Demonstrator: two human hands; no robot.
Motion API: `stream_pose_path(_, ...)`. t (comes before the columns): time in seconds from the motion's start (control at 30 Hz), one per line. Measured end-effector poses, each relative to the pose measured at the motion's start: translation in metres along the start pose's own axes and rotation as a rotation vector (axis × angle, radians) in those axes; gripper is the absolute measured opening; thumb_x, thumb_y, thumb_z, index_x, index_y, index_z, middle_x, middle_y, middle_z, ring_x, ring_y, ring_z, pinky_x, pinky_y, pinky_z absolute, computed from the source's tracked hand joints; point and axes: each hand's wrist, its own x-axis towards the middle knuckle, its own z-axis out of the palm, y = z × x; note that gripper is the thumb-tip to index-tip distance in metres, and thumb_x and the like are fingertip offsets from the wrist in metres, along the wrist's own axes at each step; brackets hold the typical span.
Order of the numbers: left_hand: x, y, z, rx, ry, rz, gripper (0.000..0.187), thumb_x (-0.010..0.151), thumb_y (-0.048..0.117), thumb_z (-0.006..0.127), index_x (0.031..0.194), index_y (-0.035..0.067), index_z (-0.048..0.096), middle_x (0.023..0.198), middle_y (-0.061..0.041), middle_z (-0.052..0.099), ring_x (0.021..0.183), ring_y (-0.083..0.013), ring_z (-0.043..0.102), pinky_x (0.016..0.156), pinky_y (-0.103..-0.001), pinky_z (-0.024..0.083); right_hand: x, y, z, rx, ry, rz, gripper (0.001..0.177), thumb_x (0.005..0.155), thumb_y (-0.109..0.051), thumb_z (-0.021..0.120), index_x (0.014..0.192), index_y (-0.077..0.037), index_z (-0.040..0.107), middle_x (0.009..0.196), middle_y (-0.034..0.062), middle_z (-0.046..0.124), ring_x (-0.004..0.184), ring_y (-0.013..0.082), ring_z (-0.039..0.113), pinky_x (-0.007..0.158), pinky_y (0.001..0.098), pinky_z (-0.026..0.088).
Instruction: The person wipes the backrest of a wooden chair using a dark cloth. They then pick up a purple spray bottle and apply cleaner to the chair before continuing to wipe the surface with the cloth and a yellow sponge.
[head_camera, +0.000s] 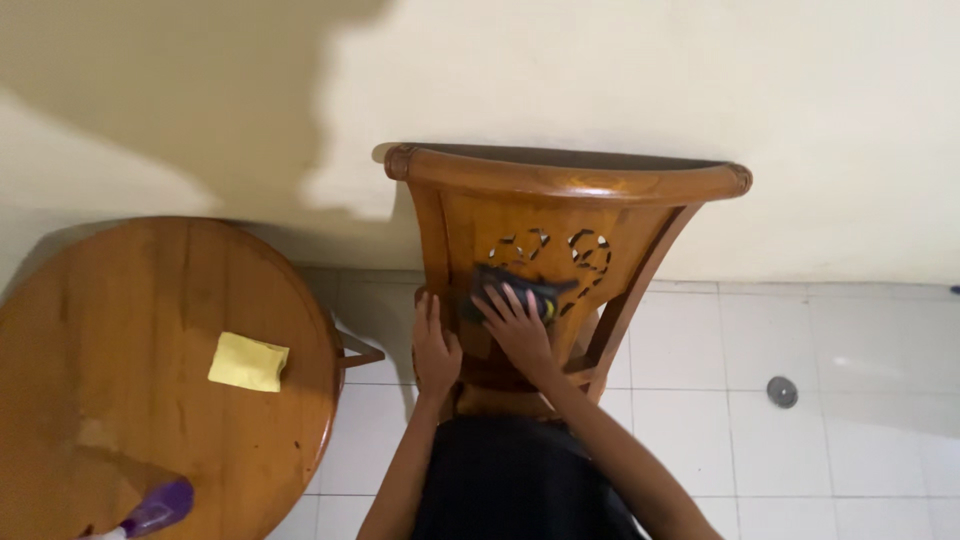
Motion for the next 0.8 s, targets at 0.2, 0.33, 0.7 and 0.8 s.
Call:
stream_pose_path(0.2,0.001,-0.017,0.022,0.026,-0.272,-0.067,0.090,0.084,-0.008,0.055,0.162,0.001,0.012,0.170,-0.022,0.007,0.156,-0.0413,0.011,0.122,-0.054,0.022,-0.100,0.013,0.012,0.011,-0.114,0.074,0.056,0.096,-0.038,0.063,0.150,-0.027,0.050,0.153,0.0091,0.048,0.142,0.0351,0.044,0.116,0.0582,0.032)
stream_pose_path(0.33,0.000,-0.020,0.021,0.014,-0.318,-0.105,0.092,0.081,-0.012,0.051,0.163,0.003,0.011,0.172,-0.020,0.005,0.158,-0.0394,0.011,0.121,-0.051,0.028,-0.083,0.017,0.007,0.050,-0.130,0.064,0.057,0.096,-0.039,0.063,0.150,-0.026,0.049,0.153,0.0112,0.047,0.141,0.0372,0.044,0.115,0.0590,0.033)
stream_pose_path(0.7,0.000,-0.021,0.019,0.163,-0.350,-0.126,0.098,0.075,-0.012,0.055,0.162,0.008,0.015,0.172,-0.015,0.007,0.156,-0.0432,0.017,0.096,-0.043,0.053,0.112,0.001,-0.028,0.004,0.154,0.153,0.056,0.104,-0.035,0.060,0.157,-0.026,0.047,0.164,0.0070,0.040,0.148,0.0332,0.042,0.118,0.0584,0.034)
stream_pose_path(0.8,0.002,-0.023,0.013,0.150,-0.365,-0.134,0.101,0.076,-0.012,0.057,0.165,0.012,0.014,0.173,-0.011,0.007,0.152,-0.0486,0.022,0.091,-0.042,0.057,0.085,-0.001,-0.020,0.021,0.095,0.123,0.058,0.103,-0.036,0.061,0.157,-0.023,0.046,0.161,0.0091,0.041,0.146,0.0338,0.042,0.117,0.0585,0.034)
